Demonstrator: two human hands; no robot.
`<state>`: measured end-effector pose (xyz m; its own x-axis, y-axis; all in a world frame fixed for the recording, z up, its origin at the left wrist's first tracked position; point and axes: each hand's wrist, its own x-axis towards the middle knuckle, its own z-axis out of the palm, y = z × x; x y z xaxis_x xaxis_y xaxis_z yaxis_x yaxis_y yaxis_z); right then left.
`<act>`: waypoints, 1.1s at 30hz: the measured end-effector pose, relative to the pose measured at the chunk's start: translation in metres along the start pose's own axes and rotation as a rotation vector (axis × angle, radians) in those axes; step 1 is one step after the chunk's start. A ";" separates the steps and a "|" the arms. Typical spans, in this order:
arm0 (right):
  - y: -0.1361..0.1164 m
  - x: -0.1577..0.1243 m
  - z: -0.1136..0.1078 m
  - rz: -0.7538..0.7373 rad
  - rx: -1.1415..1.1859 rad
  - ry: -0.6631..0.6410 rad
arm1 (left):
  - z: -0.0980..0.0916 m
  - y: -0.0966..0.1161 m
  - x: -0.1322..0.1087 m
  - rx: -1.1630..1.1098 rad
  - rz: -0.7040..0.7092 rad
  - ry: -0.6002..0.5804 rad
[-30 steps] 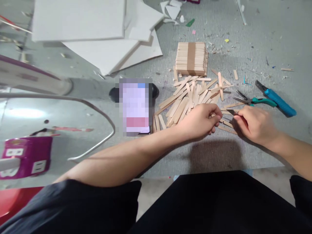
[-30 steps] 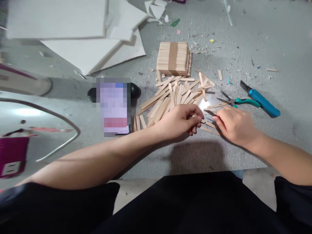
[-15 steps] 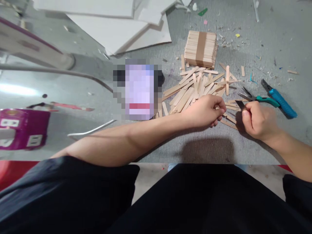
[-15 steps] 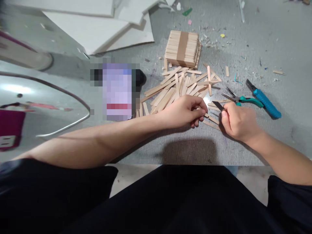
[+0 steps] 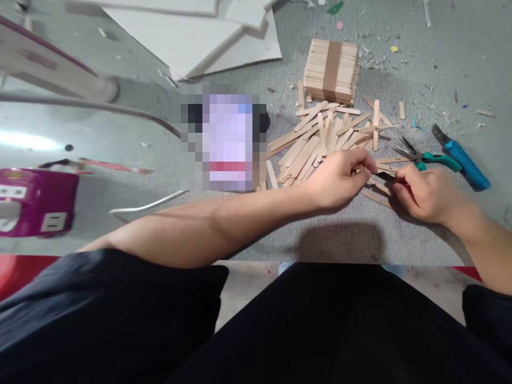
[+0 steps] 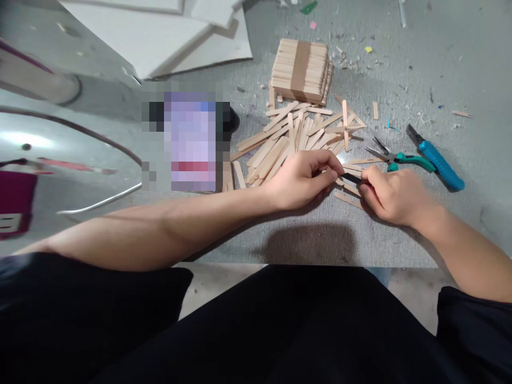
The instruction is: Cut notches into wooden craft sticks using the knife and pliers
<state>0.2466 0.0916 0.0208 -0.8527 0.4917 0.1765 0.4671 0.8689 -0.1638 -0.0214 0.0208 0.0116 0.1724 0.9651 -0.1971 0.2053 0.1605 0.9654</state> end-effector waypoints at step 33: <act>-0.009 0.015 -0.003 0.213 0.084 -0.147 | -0.005 -0.011 -0.013 0.789 0.291 0.076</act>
<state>0.2302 0.0919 0.0281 -0.7649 0.6441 -0.0121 0.6238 0.7359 -0.2634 -0.0305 0.0077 0.0039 0.2631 0.9615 0.0798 0.7804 -0.2607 0.5684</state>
